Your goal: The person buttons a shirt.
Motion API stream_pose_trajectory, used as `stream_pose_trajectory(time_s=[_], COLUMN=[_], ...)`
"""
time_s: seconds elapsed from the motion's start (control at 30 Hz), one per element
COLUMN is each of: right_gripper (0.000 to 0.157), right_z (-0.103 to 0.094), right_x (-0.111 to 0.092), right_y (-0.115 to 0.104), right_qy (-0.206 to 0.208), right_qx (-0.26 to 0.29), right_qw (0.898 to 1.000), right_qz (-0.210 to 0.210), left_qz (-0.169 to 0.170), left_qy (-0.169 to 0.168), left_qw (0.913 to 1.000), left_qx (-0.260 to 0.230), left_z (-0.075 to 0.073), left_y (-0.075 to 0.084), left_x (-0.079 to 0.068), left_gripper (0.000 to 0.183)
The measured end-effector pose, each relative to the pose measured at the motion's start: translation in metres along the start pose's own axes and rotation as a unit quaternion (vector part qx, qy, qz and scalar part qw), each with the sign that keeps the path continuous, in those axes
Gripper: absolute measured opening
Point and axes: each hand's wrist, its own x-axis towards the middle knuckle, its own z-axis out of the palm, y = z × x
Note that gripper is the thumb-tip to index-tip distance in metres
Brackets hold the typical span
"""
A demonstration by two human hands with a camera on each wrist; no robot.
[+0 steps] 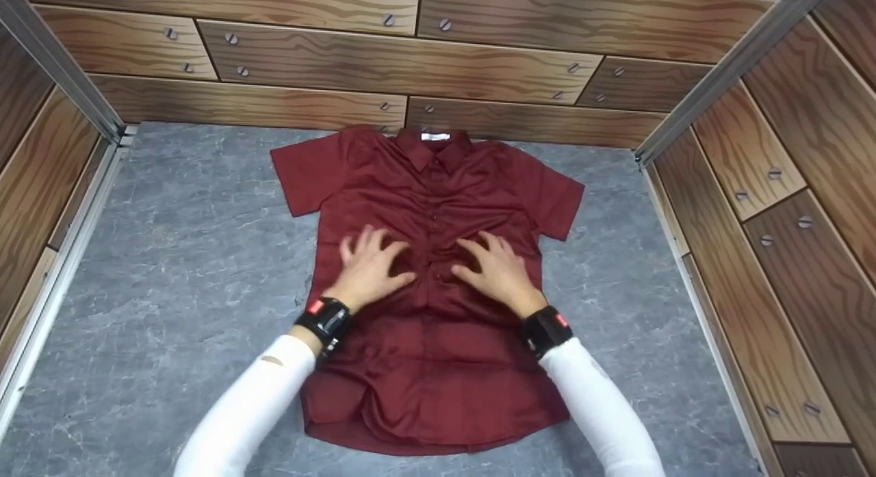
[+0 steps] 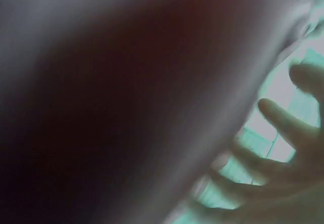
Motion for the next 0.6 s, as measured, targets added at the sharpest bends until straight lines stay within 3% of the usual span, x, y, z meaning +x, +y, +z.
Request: stream_pose_trajectory(time_s=[0.07, 0.17, 0.27, 0.33, 0.4, 0.5, 0.57, 0.6], right_gripper=[0.073, 0.084, 0.086, 0.083, 0.074, 0.054, 0.048, 0.049], right_z=[-0.005, -0.01, -0.015, -0.017, -0.018, -0.023, -0.028, -0.032], right_x=[0.006, 0.017, 0.028, 0.032, 0.033, 0.025, 0.017, 0.011], right_y=[0.009, 0.021, 0.029, 0.034, 0.039, 0.052, 0.064, 0.071], right_qy=[-0.058, -0.107, -0.11, -0.095, -0.05, 0.07, 0.144, 0.161], right_qx=[-0.019, -0.021, -0.014, -0.004, 0.017, 0.028, 0.012, 0.0], right_qw=[0.997, 0.993, 0.993, 0.995, 0.999, 0.997, 0.989, 0.985], right_qz=[0.038, 0.049, 0.031, 0.012, -0.01, -0.008, 0.028, 0.06], left_qz=[-0.016, -0.037, -0.04, -0.039, -0.043, -0.065, -0.098, -0.118], left_qy=[-0.045, -0.116, -0.148, -0.143, -0.107, 0.002, 0.078, 0.106], left_qw=[0.998, 0.9904, 0.9856, 0.9869, 0.9923, 0.9975, 0.9916, 0.9865], left_qx=[0.041, 0.065, 0.071, 0.063, 0.045, 0.026, 0.034, 0.041], left_z=[-0.007, -0.016, -0.021, -0.023, -0.023, -0.024, -0.027, -0.028], left_y=[-0.012, -0.026, -0.034, -0.039, -0.045, -0.059, -0.069, -0.074], left_x=[0.0, 0.001, 0.005, 0.006, 0.005, 0.0, -0.006, -0.009], left_gripper=[0.087, 0.107, 0.114, 0.114, 0.109, 0.089, 0.076, 0.07])
